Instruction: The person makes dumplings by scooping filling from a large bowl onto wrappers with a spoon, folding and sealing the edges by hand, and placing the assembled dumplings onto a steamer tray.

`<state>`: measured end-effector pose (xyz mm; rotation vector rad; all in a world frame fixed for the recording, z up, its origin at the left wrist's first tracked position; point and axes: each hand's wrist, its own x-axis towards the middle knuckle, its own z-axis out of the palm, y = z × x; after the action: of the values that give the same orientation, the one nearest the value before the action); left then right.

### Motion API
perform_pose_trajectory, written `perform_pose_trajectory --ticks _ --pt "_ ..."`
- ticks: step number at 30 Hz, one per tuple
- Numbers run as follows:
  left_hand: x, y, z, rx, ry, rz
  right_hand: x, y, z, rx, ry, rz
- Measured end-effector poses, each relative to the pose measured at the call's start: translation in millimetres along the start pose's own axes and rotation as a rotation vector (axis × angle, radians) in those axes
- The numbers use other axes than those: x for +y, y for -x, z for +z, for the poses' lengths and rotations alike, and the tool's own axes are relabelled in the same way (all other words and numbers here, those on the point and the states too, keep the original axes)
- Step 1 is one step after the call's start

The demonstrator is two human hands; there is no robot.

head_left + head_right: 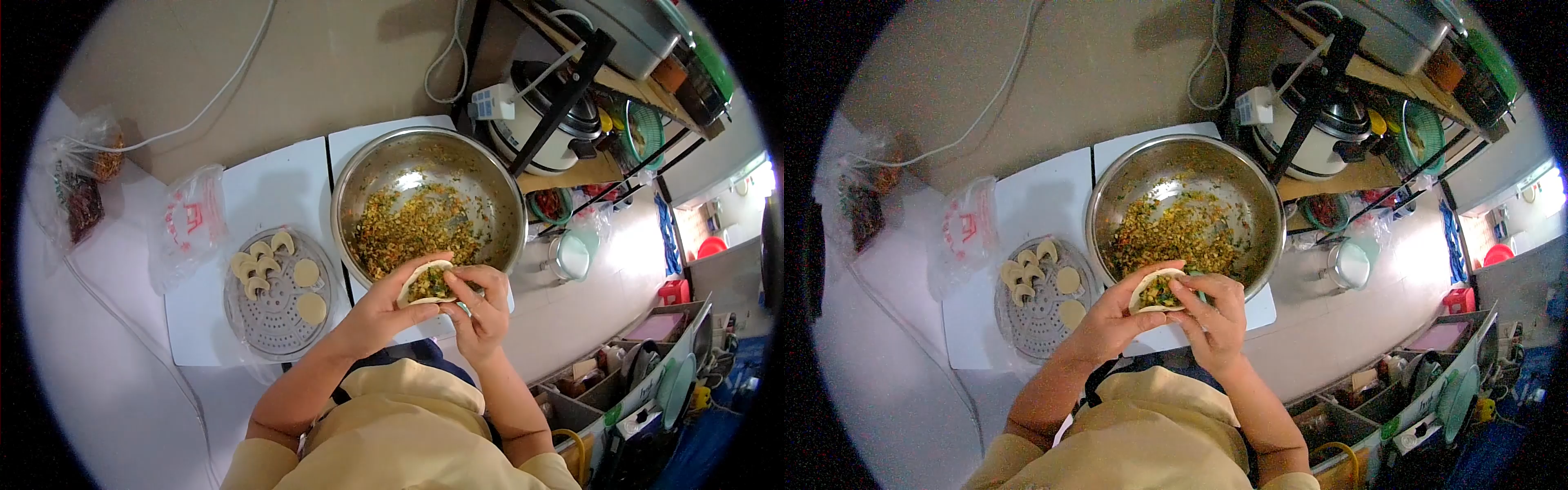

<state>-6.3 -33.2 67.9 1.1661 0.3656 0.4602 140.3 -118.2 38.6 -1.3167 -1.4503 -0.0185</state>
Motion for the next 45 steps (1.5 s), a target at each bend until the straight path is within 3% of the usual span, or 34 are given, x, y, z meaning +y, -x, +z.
perform_pose_trajectory --ticks 4,9,20,24,26,28,35,43,45 --pt "2.7 -1.2 0.8 -0.019 -0.168 0.028 1.7 1.3 -0.7 -0.022 0.061 -0.024" --pt "-5.5 -3.8 -3.6 -0.023 -0.129 -0.075 2.2 -1.9 -1.6 -0.037 0.093 -0.001" --pt "-6.8 -8.2 -0.3 0.1 -0.313 -0.028 1.2 -7.6 12.2 0.062 -0.089 0.245" --pt "-11.1 -9.1 -3.0 0.139 -0.146 -0.084 -3.3 -3.7 15.1 0.086 -0.173 0.329" --pt "-12.8 -9.0 -3.3 0.161 -0.062 -0.083 -3.2 -1.3 17.1 0.242 -0.469 0.429" --pt "-9.3 -9.2 -0.3 0.203 0.071 0.026 1.4 2.7 15.8 0.243 -0.467 0.394" --pt "-12.2 -10.9 2.3 0.173 0.198 0.045 3.9 3.2 15.9 0.179 -0.543 0.358" --pt "-13.1 -7.0 4.7 0.223 -0.161 -0.112 10.2 8.3 14.8 0.099 -0.348 0.442" --pt "-20.3 -3.0 2.0 0.236 -0.126 -0.117 6.7 10.3 14.7 0.08 -0.3 0.452"
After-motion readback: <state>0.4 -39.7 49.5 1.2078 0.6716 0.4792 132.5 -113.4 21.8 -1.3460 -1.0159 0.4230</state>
